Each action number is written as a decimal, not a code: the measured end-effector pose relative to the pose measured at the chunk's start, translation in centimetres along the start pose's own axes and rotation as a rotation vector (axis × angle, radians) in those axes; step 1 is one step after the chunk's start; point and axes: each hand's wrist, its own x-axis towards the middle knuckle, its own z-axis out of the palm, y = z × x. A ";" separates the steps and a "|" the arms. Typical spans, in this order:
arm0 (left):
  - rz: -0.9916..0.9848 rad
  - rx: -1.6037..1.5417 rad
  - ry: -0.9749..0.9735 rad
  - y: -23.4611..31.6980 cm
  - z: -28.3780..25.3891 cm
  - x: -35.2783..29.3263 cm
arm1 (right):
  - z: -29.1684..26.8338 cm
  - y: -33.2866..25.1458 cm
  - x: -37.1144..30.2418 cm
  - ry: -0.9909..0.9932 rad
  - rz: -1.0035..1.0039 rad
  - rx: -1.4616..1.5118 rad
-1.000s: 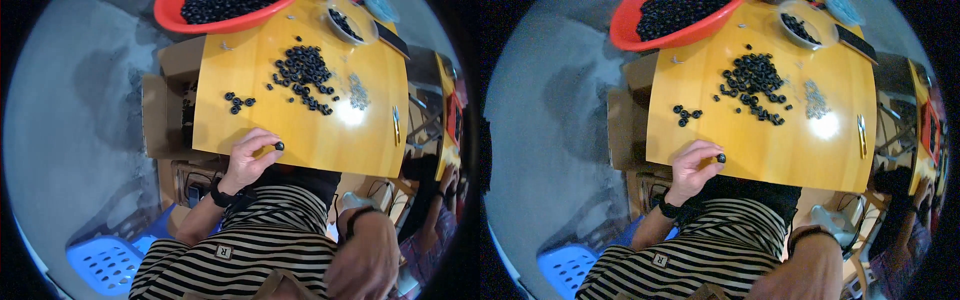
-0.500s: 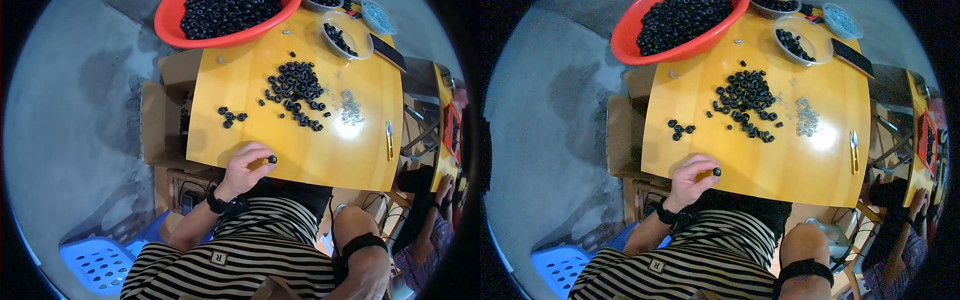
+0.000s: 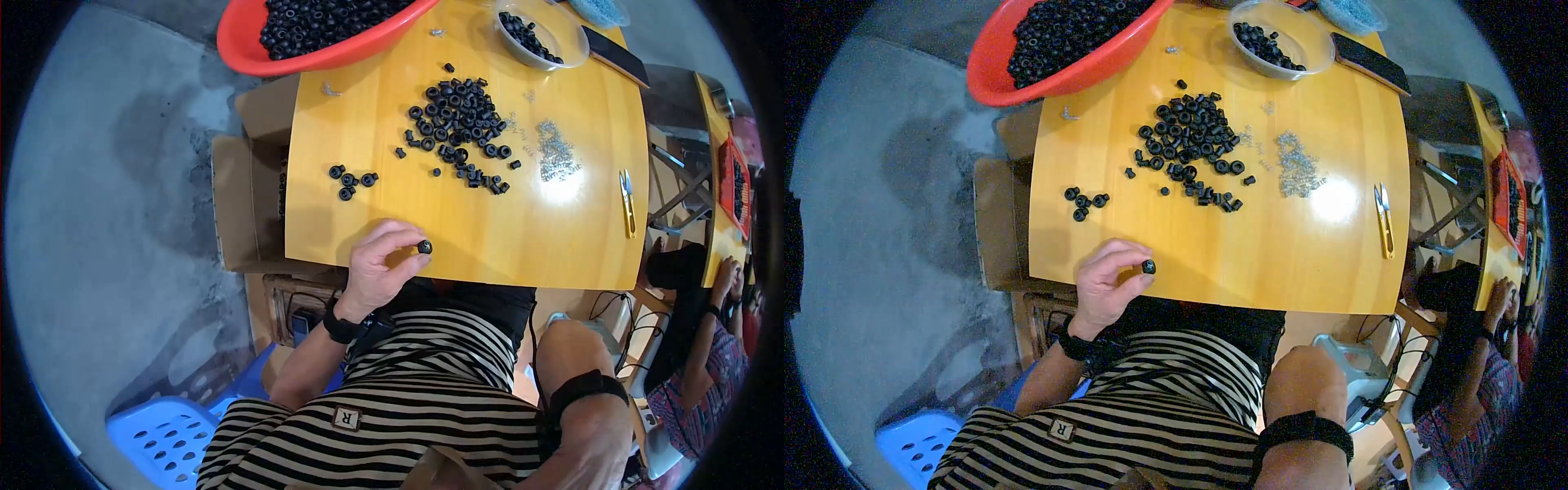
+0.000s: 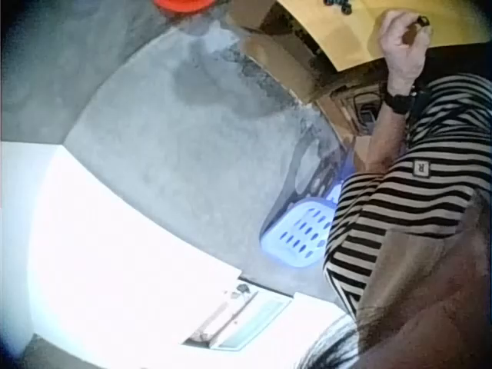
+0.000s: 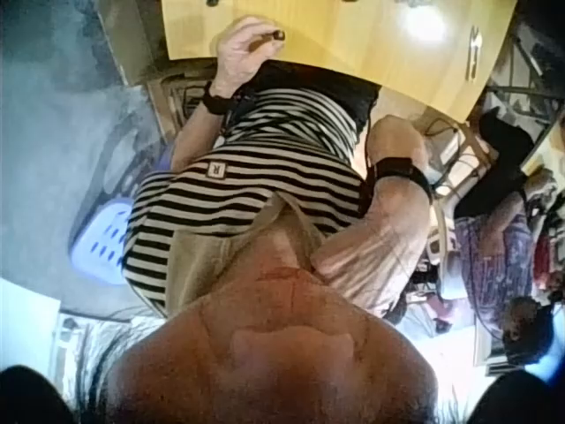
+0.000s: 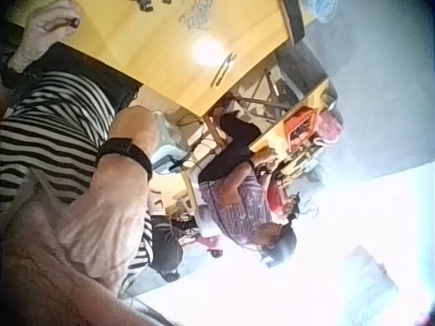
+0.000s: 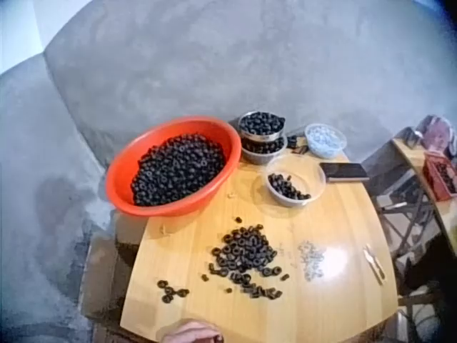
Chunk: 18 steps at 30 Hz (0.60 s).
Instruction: Manually assembling small plastic and metal components at a workbench.
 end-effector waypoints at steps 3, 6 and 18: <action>0.004 -0.017 0.000 0.0 -0.1 0.0 | 0.7 -0.6 -0.7 -0.011 0.003 0.011; 0.002 -0.014 0.006 0.1 -0.1 0.0 | 0.4 -0.5 -1.1 -0.025 0.004 0.025; 0.046 0.003 0.042 0.1 0.0 0.4 | -1.2 0.5 -1.5 -0.077 0.021 0.080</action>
